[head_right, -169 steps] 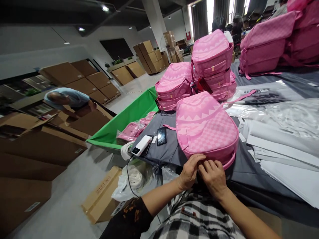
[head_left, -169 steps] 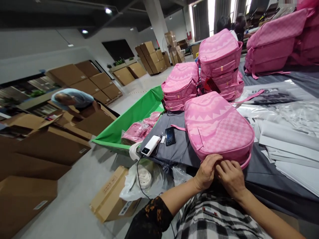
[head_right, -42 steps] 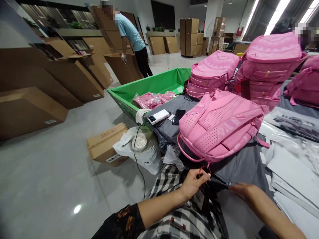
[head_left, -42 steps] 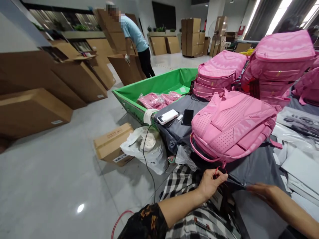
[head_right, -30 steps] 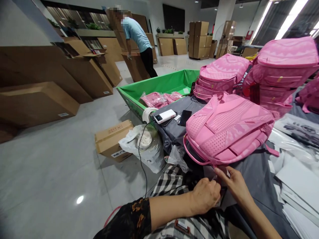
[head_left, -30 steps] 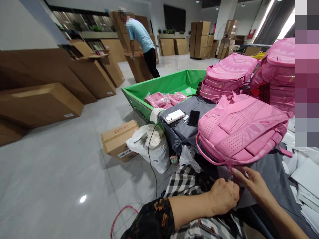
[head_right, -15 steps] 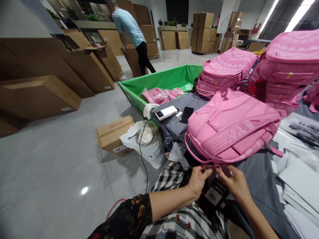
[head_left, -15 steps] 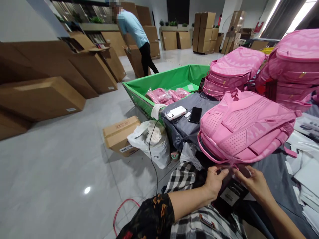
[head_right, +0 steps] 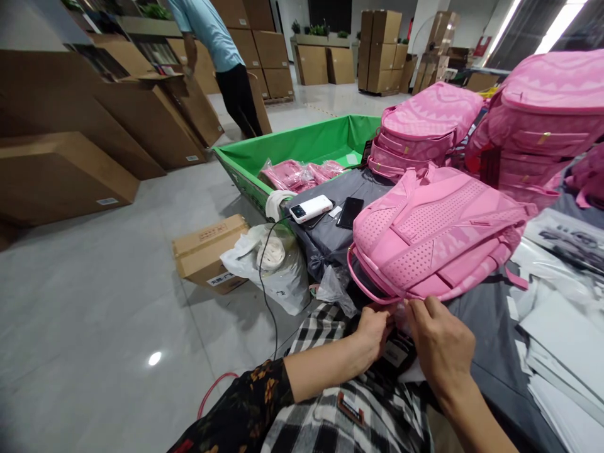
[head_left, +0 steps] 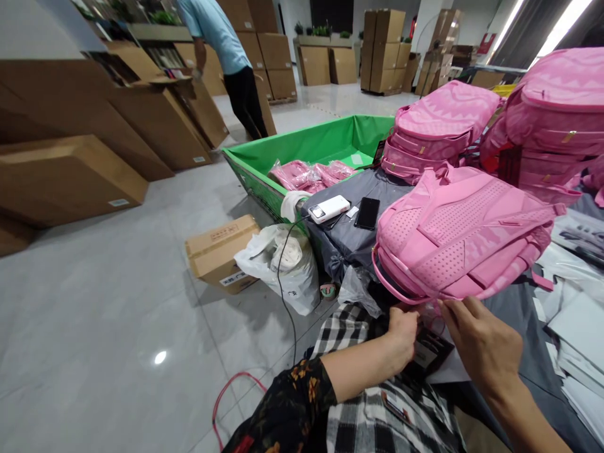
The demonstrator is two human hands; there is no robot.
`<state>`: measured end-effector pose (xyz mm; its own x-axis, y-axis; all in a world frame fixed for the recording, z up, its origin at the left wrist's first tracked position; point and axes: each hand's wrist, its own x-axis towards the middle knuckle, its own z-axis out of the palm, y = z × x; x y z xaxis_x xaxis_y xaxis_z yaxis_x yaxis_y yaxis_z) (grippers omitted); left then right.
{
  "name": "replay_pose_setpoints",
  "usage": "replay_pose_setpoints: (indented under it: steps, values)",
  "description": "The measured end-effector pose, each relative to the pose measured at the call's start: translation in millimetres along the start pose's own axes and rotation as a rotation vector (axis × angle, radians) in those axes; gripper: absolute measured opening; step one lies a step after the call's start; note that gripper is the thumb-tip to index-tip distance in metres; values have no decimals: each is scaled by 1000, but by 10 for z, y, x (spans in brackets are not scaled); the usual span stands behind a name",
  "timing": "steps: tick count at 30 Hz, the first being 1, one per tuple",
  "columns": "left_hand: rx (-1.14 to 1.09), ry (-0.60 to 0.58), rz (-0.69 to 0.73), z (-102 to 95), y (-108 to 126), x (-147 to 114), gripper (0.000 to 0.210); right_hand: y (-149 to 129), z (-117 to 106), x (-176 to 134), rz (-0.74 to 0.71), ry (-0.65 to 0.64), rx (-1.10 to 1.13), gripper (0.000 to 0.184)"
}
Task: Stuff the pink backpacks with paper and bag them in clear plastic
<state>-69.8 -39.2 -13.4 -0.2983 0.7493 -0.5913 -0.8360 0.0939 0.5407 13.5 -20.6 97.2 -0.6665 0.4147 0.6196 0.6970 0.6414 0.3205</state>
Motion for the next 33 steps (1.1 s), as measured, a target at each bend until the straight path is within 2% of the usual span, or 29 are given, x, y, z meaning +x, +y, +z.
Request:
replay_pose_setpoints:
  steps: [5, 9, 15, 17, 22, 27, 30, 33]
  values:
    - [-124, -26, 7, -34, 55, -172, 38, -243, 132, -116, 14, -25, 9, 47]
    - [-99, -56, 56, -52, 133, -239, 34, -258, 128, -279, 18, 1, 91, 29]
    - [-102, -193, 107, -7, 258, -359, 22, -249, 158, -484, 68, -47, 196, 25]
    - [-78, -162, 129, -5, 218, -337, 24, -259, 179, -523, 67, -41, 204, 25]
    - [6, 87, 118, 11, 64, -186, 29, -258, 191, -518, 96, 42, 233, 20]
    - [17, 63, 169, 55, 48, -135, 28, -256, 405, -468, 288, 140, 3, 22]
    - [81, 68, 197, -1, 82, -196, 26, -263, 544, -476, 266, 131, -38, 16]
    - [171, -9, 266, -63, 126, -289, 21, -254, 571, -501, 230, 117, -26, 13]
